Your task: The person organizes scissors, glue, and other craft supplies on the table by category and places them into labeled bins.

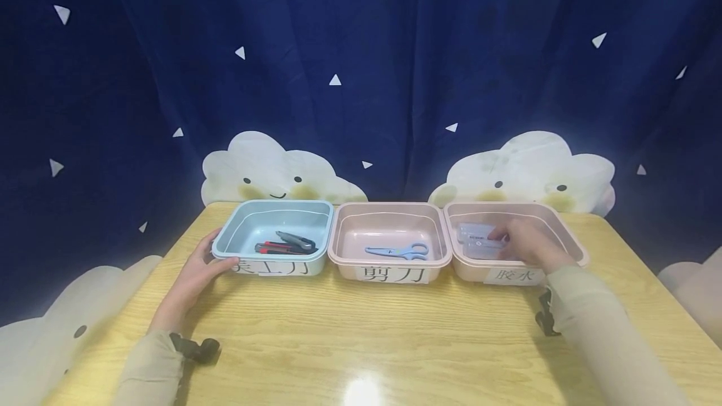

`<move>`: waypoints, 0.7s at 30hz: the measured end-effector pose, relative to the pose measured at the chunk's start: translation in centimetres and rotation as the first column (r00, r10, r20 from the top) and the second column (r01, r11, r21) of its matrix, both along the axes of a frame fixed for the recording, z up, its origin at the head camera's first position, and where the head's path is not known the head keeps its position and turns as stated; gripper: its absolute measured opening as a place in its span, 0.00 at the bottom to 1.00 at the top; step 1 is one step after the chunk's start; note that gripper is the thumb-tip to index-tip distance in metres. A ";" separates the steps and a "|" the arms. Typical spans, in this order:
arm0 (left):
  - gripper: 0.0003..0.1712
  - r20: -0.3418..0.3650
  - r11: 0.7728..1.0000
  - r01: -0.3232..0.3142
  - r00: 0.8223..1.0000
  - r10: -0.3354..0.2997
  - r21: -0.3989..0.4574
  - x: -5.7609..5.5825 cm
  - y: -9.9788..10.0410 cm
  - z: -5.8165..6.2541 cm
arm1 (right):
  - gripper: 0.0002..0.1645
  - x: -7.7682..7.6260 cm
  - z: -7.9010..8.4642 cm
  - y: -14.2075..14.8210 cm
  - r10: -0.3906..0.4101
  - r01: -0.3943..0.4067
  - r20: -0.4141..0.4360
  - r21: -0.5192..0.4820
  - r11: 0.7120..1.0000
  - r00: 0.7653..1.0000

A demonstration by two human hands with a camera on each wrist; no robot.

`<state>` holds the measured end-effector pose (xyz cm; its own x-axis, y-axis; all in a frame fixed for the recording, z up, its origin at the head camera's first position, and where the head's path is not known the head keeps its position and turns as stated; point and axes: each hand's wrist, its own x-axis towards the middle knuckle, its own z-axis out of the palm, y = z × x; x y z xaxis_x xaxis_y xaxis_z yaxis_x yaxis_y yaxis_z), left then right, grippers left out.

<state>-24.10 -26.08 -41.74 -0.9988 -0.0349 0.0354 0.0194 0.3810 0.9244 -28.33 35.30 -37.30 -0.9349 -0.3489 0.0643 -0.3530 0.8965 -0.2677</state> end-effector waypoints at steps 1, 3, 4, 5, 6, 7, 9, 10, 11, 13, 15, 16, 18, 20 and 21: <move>0.55 -0.003 1.000 0.002 1.000 -0.002 -0.001 0.0 0.1 0.0 | 0.23 0.0 0.1 0.0 -0.003 0.003 0.008 -0.008 1.000 1.000; 0.55 -0.007 1.000 0.004 1.000 -0.004 -0.005 -0.1 0.1 0.1 | 0.22 0.0 0.3 -0.1 -0.017 0.018 0.022 -0.029 0.999 1.000; 0.55 -0.010 1.000 0.006 1.000 -0.006 -0.004 -0.1 0.2 0.2 | 0.21 0.0 0.4 -0.1 -0.019 0.020 0.023 -0.039 0.999 1.000; 0.55 -0.012 1.000 0.008 1.000 -0.008 -0.007 -0.2 0.2 0.2 | 0.20 0.0 0.5 -0.1 -0.026 0.026 0.009 -0.032 0.999 1.000; 0.54 -0.012 1.000 0.011 1.000 -0.011 -0.012 -0.2 0.2 0.3 | 0.19 0.0 0.6 -0.1 -0.029 0.029 -0.017 -0.012 1.000 0.999; 0.54 -0.010 1.000 0.016 1.000 -0.016 -0.011 -0.2 0.2 0.4 | 0.18 0.1 0.8 -0.1 -0.039 0.040 -0.035 0.004 0.999 0.999; 0.54 0.000 1.000 0.021 1.000 -0.021 -0.016 -0.2 0.1 0.4 | 0.16 0.2 1.0 -0.2 -0.062 0.065 -0.078 0.031 0.997 0.995; 0.54 0.005 0.999 0.025 1.000 -0.025 -0.019 -0.2 0.0 0.4 | 0.15 0.3 1.2 -0.3 -0.068 0.073 -0.103 0.043 0.996 0.992; 0.53 0.012 0.999 0.030 0.999 -0.030 -0.023 -0.2 -0.1 0.4 | 0.14 0.4 1.2 -0.4 -0.082 0.089 -0.127 0.055 0.994 0.989; 0.51 0.030 0.999 0.036 0.999 -0.035 -0.032 -0.1 -0.2 0.5 | 0.13 0.8 1.4 -0.7 -0.093 0.098 -0.145 0.029 0.995 0.985; 0.49 0.043 0.998 0.026 0.999 -0.024 -0.060 -0.1 -0.2 0.6 | 0.12 1.1 1.5 -1.0 -0.079 0.080 -0.176 -0.002 0.997 0.981; 0.48 0.044 0.996 0.020 0.999 -0.017 -0.084 -0.2 -0.2 0.8 | 0.11 1.3 1.6 -1.1 -0.070 0.068 -0.194 -0.016 0.998 0.979; 0.46 0.027 0.989 0.004 1.000 0.000 -0.148 -0.3 0.0 1.4 | 0.10 1.7 1.7 -1.4 -0.058 0.048 -0.240 -0.045 0.998 0.969; 0.43 -0.023 0.967 -0.016 1.000 0.010 -0.253 -0.7 0.4 2.1 | 0.10 2.1 1.9 -1.8 -0.059 0.038 -0.276 -0.080 0.996 0.959; 0.42 -0.053 0.952 -0.022 0.999 0.007 -0.304 -0.9 0.7 2.5 | 0.10 2.3 2.0 -2.0 -0.066 0.039 -0.297 -0.097 0.994 0.952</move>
